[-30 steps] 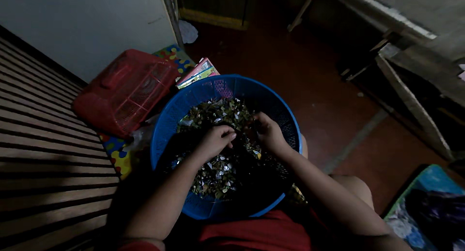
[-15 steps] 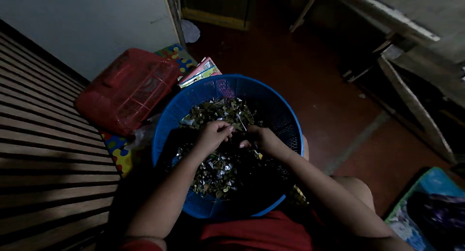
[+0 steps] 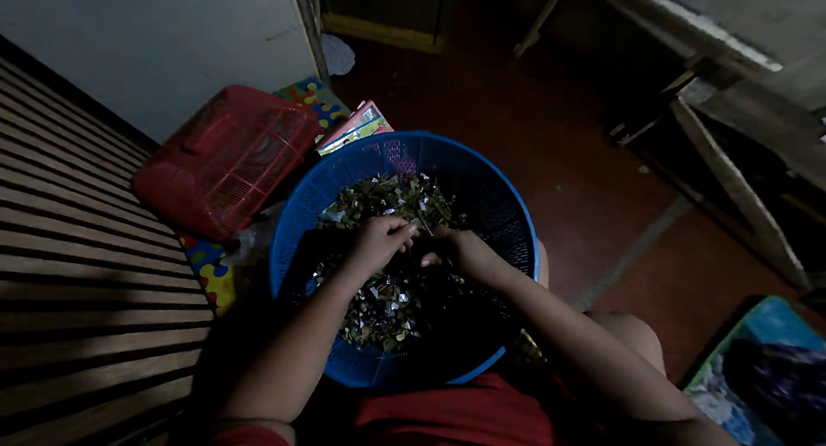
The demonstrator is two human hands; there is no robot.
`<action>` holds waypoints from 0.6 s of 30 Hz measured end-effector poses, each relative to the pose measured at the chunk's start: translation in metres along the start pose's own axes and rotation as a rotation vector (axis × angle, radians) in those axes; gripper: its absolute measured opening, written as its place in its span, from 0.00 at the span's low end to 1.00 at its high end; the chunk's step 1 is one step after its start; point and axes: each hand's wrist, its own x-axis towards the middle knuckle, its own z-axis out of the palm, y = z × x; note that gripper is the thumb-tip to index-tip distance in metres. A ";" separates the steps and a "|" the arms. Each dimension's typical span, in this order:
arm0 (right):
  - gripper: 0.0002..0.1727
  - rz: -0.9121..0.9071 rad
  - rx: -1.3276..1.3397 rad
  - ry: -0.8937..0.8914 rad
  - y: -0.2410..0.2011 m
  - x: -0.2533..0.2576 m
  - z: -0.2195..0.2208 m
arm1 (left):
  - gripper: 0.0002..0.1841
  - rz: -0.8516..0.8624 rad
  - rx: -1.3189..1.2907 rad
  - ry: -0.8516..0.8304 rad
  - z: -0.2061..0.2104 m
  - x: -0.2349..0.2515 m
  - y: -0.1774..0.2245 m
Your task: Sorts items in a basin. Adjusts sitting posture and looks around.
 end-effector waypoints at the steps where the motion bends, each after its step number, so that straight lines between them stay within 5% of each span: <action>1: 0.31 -0.007 0.012 0.014 0.002 0.000 0.000 | 0.14 -0.001 -0.003 0.003 0.000 0.000 -0.001; 9: 0.37 -0.044 0.073 0.016 0.008 0.001 0.000 | 0.14 -0.003 0.013 -0.010 0.001 0.002 -0.003; 18: 0.17 -0.187 0.168 0.356 0.007 0.003 0.005 | 0.17 -0.080 0.179 -0.171 0.005 -0.002 0.009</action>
